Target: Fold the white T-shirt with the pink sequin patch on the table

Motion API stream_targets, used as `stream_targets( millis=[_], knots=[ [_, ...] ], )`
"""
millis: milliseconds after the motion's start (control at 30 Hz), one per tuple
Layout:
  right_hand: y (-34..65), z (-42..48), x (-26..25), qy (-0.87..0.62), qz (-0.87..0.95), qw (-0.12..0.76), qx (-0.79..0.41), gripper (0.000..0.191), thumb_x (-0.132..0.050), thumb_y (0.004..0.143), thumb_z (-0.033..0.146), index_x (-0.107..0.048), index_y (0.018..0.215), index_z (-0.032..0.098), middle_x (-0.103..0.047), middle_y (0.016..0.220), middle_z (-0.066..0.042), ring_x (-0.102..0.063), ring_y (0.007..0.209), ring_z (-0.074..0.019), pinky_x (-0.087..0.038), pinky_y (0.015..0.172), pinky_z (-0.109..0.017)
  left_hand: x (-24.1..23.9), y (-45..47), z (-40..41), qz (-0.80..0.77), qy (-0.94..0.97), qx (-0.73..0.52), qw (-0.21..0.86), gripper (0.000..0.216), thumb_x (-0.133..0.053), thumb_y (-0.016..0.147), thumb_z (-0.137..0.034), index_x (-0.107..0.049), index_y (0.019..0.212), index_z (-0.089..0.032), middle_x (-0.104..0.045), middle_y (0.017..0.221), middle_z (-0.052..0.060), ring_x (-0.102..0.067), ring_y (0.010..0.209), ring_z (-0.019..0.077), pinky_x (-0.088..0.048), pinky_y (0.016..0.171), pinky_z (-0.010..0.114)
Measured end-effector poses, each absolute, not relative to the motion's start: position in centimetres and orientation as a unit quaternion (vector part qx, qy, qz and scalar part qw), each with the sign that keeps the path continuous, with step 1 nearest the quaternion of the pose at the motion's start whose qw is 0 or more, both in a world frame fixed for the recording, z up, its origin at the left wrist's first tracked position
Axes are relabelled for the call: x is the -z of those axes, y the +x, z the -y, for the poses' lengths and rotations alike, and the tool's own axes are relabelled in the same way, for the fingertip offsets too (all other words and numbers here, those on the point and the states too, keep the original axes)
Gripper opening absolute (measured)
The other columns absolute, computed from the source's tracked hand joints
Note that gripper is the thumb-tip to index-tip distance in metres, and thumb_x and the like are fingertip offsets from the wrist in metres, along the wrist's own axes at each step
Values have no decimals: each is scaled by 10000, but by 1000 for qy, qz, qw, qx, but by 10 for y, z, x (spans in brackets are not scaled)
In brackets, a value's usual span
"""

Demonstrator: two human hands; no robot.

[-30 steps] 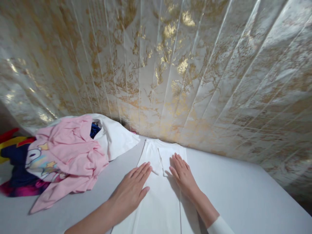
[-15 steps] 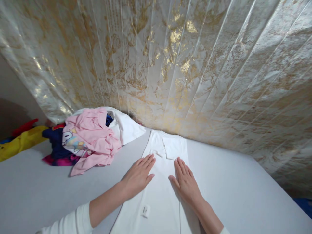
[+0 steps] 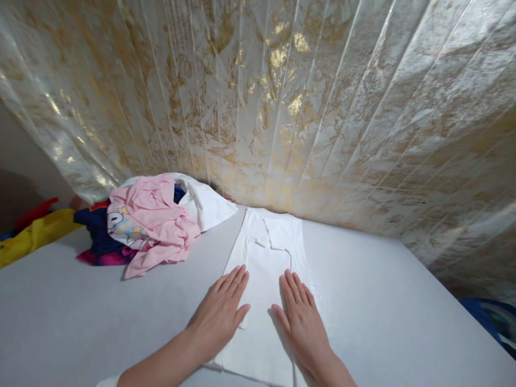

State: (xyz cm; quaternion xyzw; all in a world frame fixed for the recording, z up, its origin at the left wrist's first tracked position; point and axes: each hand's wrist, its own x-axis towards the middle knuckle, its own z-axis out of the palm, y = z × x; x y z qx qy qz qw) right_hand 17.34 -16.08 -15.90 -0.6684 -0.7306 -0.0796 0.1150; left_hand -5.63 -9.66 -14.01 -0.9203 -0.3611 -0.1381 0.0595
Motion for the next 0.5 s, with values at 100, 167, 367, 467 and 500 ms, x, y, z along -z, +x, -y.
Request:
stream_targets(
  millis=[100,167,367,467,500],
  knots=[
    [172,161,154,-675,727,106,59,609,-349,982,515,-370,1469,151,-285,1559,-92,-254,1441,-266,-289,1137,-444,138,-58,95,352,-923,140,61,547,-368,1011,-410,-336,1479,-129,-309,1541,104,-289,1419,222,-295,1106,372],
    [171,159,151,-681,724,100,49,608,-352,982,507,-371,1469,143,-277,1560,-94,-247,1443,-266,-279,1143,-444,138,-58,93,349,-925,140,57,548,-366,1014,-414,-339,1476,-120,-303,1543,111,-279,1422,223,-286,1110,375],
    [184,144,151,-692,709,126,44,606,-385,976,482,-383,1452,108,-280,1556,-145,-265,1437,-274,-296,1130,-458,139,-50,80,350,-925,142,41,541,-362,1016,-409,-362,1459,-99,-312,1536,128,-278,1423,225,-291,1110,383],
    [188,141,150,-684,709,162,53,571,-358,989,438,-369,1450,101,-316,1539,-175,-299,1424,-263,-322,1115,-460,138,-41,72,358,-923,136,33,541,-372,1012,-415,-374,1452,-99,-312,1531,141,-292,1417,233,-300,1108,392],
    [185,142,150,-672,718,172,56,562,-342,996,421,-351,1458,103,-325,1535,-174,-301,1424,-254,-325,1115,-459,138,-37,69,360,-923,132,30,543,-376,1011,-415,-377,1450,-96,-314,1529,147,-296,1416,237,-302,1108,397]
  ],
)
